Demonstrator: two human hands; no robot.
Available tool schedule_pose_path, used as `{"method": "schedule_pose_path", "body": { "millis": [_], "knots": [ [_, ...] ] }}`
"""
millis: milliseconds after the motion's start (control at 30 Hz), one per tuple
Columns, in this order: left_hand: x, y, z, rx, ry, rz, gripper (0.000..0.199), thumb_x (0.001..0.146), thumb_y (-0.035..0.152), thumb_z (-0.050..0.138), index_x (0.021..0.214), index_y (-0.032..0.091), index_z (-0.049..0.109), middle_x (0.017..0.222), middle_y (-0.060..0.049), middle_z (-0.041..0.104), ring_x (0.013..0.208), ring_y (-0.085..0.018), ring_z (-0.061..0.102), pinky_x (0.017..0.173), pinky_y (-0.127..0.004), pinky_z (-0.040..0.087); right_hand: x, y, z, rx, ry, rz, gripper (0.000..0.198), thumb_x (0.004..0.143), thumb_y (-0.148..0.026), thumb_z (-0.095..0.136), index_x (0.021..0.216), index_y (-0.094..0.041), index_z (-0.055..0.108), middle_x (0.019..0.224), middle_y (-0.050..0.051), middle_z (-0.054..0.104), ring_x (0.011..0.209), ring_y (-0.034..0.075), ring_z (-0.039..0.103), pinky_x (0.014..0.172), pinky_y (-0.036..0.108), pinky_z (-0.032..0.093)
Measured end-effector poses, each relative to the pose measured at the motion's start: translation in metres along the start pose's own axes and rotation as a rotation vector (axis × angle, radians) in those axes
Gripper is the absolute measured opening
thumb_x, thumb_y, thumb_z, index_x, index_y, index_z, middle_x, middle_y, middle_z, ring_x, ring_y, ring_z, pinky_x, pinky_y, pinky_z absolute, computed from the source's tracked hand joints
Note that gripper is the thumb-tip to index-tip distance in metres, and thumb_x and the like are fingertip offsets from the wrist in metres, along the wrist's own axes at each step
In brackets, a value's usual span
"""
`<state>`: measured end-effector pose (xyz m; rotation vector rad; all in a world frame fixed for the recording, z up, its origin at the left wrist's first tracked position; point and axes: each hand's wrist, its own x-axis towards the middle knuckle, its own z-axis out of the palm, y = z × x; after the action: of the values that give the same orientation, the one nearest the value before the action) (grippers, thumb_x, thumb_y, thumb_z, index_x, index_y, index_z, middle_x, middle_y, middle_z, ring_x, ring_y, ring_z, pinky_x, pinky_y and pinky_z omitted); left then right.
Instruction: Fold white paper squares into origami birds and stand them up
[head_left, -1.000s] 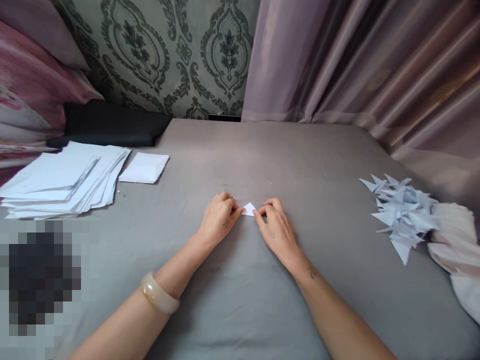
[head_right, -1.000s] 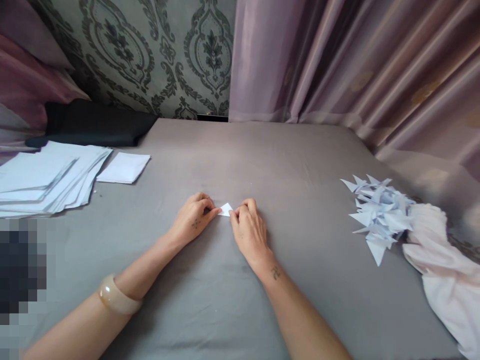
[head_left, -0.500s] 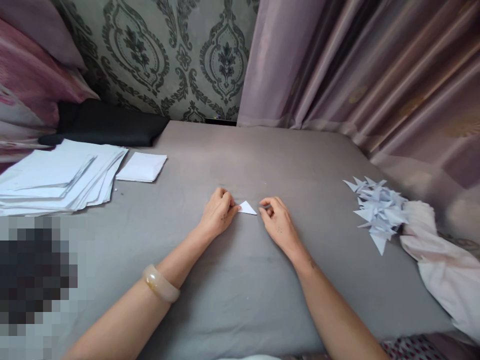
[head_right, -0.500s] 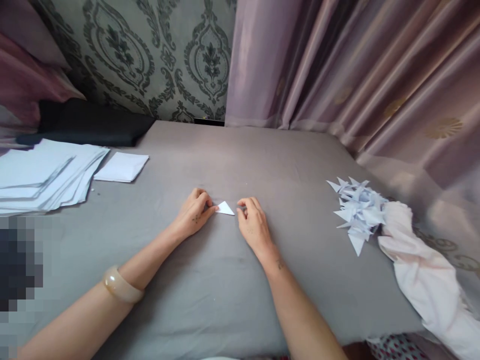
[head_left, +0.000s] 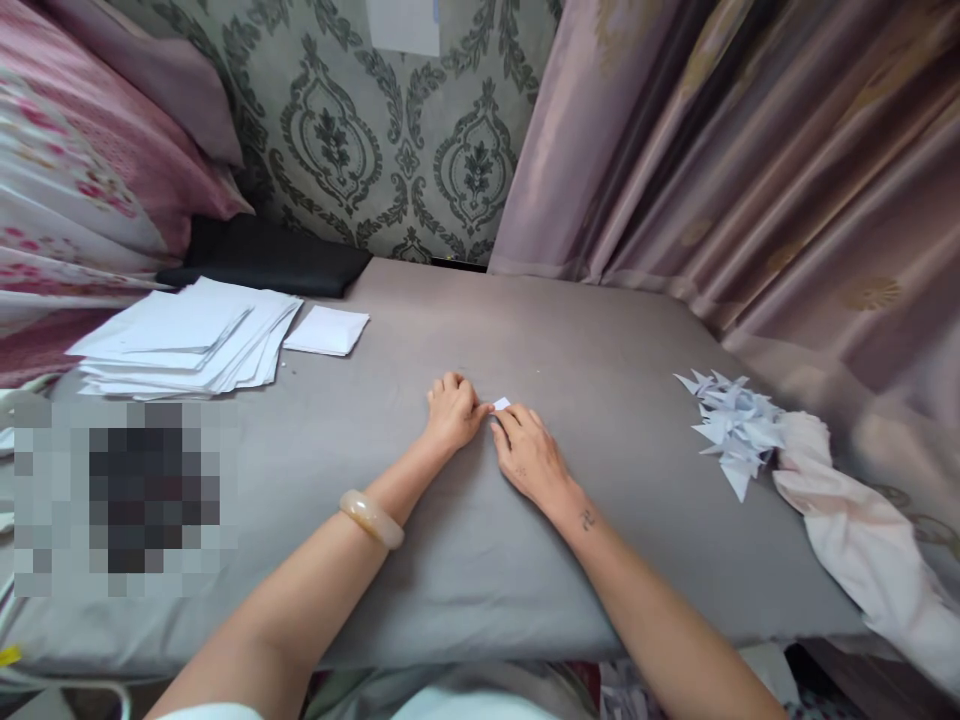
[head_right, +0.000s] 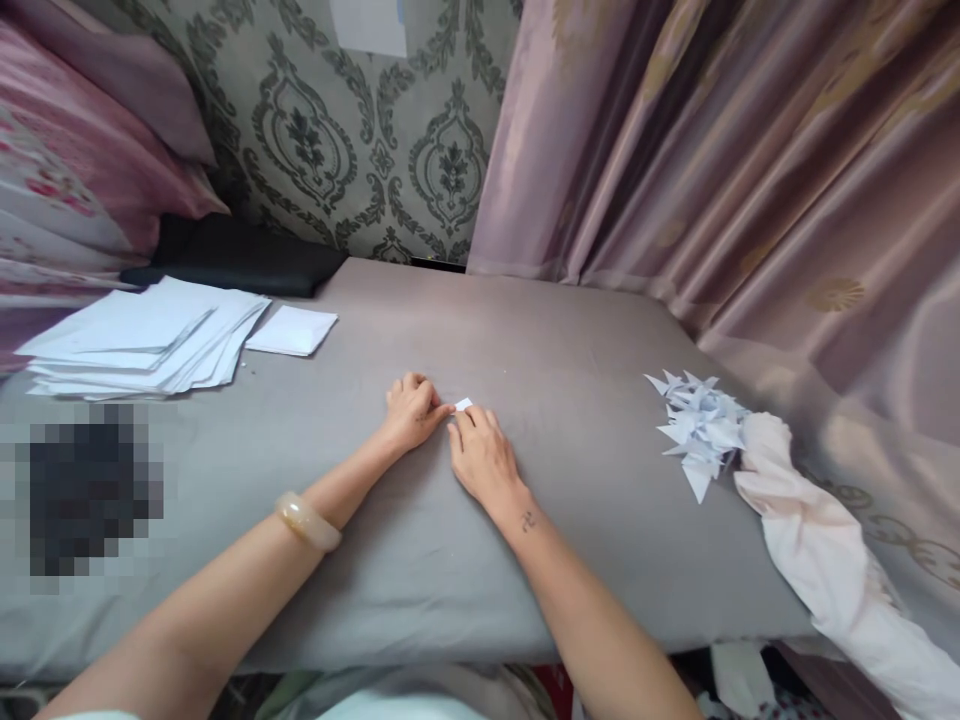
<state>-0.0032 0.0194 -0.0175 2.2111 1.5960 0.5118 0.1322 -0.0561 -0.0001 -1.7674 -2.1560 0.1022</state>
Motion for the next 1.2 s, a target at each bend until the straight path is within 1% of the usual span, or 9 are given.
{"method": "schedule_pose_path", "body": {
  "millis": [167,400,533,600,700,800,967,1100,1200],
  "knots": [
    [0.0,-0.007,0.001,-0.055,0.004,0.027,0.022,0.085,0.037,0.059,0.09,0.016,0.061,0.117,-0.014,0.049,0.106,-0.029,0.047,0.088,-0.044,0.037,-0.003,-0.009,0.0,-0.069,0.007,0.014,0.031,0.096,-0.029,0.037,0.112,-0.017,0.06,0.107,0.012,0.061,0.099,0.024,0.053,0.086,0.035,0.045],
    [-0.002,-0.012,0.001,-0.169,0.016,0.003,0.01,0.082,0.025,0.059,0.088,0.018,0.062,0.115,-0.011,0.052,0.108,-0.028,0.047,0.091,-0.045,0.037,-0.005,-0.016,0.0,-0.14,-0.019,-0.007,0.035,0.096,-0.033,0.036,0.118,-0.019,0.059,0.11,0.012,0.06,0.098,0.023,0.053,0.083,0.034,0.044],
    [-0.006,-0.016,-0.001,-0.184,0.028,0.019,0.013,0.082,0.02,0.055,0.091,0.02,0.064,0.115,-0.009,0.055,0.108,-0.027,0.048,0.091,-0.043,0.037,0.001,-0.02,-0.004,-0.159,-0.047,0.029,0.035,0.095,-0.038,0.038,0.112,-0.02,0.064,0.109,0.012,0.06,0.1,0.025,0.054,0.078,0.035,0.045],
    [-0.009,-0.015,-0.002,-0.18,0.045,0.094,0.019,0.085,0.018,0.05,0.097,0.022,0.065,0.115,-0.008,0.057,0.106,-0.025,0.048,0.091,-0.042,0.037,0.006,-0.02,-0.007,-0.155,-0.072,0.034,0.033,0.094,-0.038,0.04,0.106,-0.022,0.067,0.106,0.012,0.061,0.101,0.025,0.054,0.079,0.036,0.045],
    [-0.014,-0.012,-0.004,-0.124,0.034,0.346,0.031,0.087,0.013,0.043,0.107,0.024,0.063,0.112,-0.007,0.06,0.105,-0.024,0.048,0.089,-0.039,0.037,0.011,-0.016,-0.013,-0.143,-0.102,0.022,0.031,0.093,-0.036,0.042,0.097,-0.023,0.069,0.103,0.01,0.061,0.099,0.024,0.055,0.082,0.037,0.044],
    [-0.016,-0.009,-0.005,-0.039,-0.012,0.51,0.032,0.085,0.011,0.043,0.108,0.021,0.063,0.107,-0.009,0.062,0.098,-0.023,0.049,0.084,-0.036,0.038,0.01,-0.008,-0.017,-0.105,-0.12,-0.014,0.03,0.093,-0.032,0.04,0.099,-0.023,0.068,0.105,0.009,0.061,0.099,0.022,0.055,0.086,0.036,0.044],
    [-0.019,-0.003,-0.006,0.089,0.023,0.529,0.03,0.09,0.019,0.04,0.105,0.018,0.066,0.096,-0.01,0.061,0.092,-0.024,0.05,0.076,-0.035,0.039,-0.001,0.004,-0.016,-0.048,-0.109,-0.1,0.03,0.093,-0.026,0.039,0.111,-0.019,0.062,0.112,0.01,0.059,0.104,0.021,0.053,0.09,0.034,0.044],
    [-0.021,0.0,-0.008,0.146,0.026,0.544,0.03,0.092,0.027,0.042,0.106,0.019,0.067,0.094,-0.01,0.061,0.092,-0.025,0.051,0.073,-0.034,0.038,-0.011,0.009,-0.013,-0.081,-0.08,-0.067,0.033,0.092,-0.025,0.04,0.117,-0.016,0.059,0.114,0.013,0.059,0.106,0.023,0.053,0.09,0.035,0.045],
    [-0.02,0.002,-0.01,0.166,0.018,0.551,0.031,0.093,0.029,0.041,0.104,0.018,0.068,0.093,-0.01,0.062,0.091,-0.024,0.051,0.072,-0.034,0.038,-0.012,0.011,-0.013,-0.101,-0.072,-0.045,0.031,0.092,-0.026,0.04,0.113,-0.017,0.062,0.112,0.013,0.059,0.105,0.024,0.053,0.085,0.035,0.047]
  ]
}}
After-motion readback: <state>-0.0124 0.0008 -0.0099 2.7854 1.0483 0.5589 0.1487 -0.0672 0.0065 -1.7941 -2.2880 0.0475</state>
